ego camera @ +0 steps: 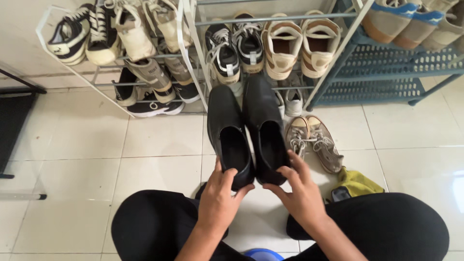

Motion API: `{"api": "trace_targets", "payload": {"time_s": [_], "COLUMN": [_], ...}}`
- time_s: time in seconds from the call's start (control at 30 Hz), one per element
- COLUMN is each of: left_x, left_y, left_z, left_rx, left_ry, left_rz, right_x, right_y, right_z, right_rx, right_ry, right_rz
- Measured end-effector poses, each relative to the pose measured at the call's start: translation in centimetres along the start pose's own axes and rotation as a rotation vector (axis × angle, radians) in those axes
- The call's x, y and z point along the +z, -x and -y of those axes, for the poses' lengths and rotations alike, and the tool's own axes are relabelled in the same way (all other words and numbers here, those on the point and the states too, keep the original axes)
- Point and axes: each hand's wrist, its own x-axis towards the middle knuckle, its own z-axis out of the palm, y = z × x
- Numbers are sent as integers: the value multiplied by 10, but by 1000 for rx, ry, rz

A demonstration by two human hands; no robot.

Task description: The person removes several pairs of shoes from a metal shoe rack and places them on the floor. Then, the person disassembles the shoe rack by removing the metal rods from the white plastic side frames.

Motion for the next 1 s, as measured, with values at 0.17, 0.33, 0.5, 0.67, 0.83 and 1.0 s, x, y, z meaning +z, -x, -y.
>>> {"api": "trace_targets", "payload": {"time_s": [0.17,0.33,0.5,0.67,0.83,1.0], "left_x": [24,56,115,187,249,283], "left_y": [9,4,-6,12,35,47], "left_z": [32,66,103,149,190,199], "left_rx": [-258,-292,-236,-208,-91,-111], "left_ry": [54,-16,-83,-102,-154,-204], "left_rz": [364,636,727,736,638,607], "right_x": [41,84,136,182,206,223], "right_y": [18,17,15,18,29,43], "right_z": [-16,-49,-92,-138,-166,-188], "right_rx": [219,268,378,373,435,490], "right_ry": [-67,-130,-192,-237,-208,-168], "right_rz": [202,251,305,298,377,387]}}
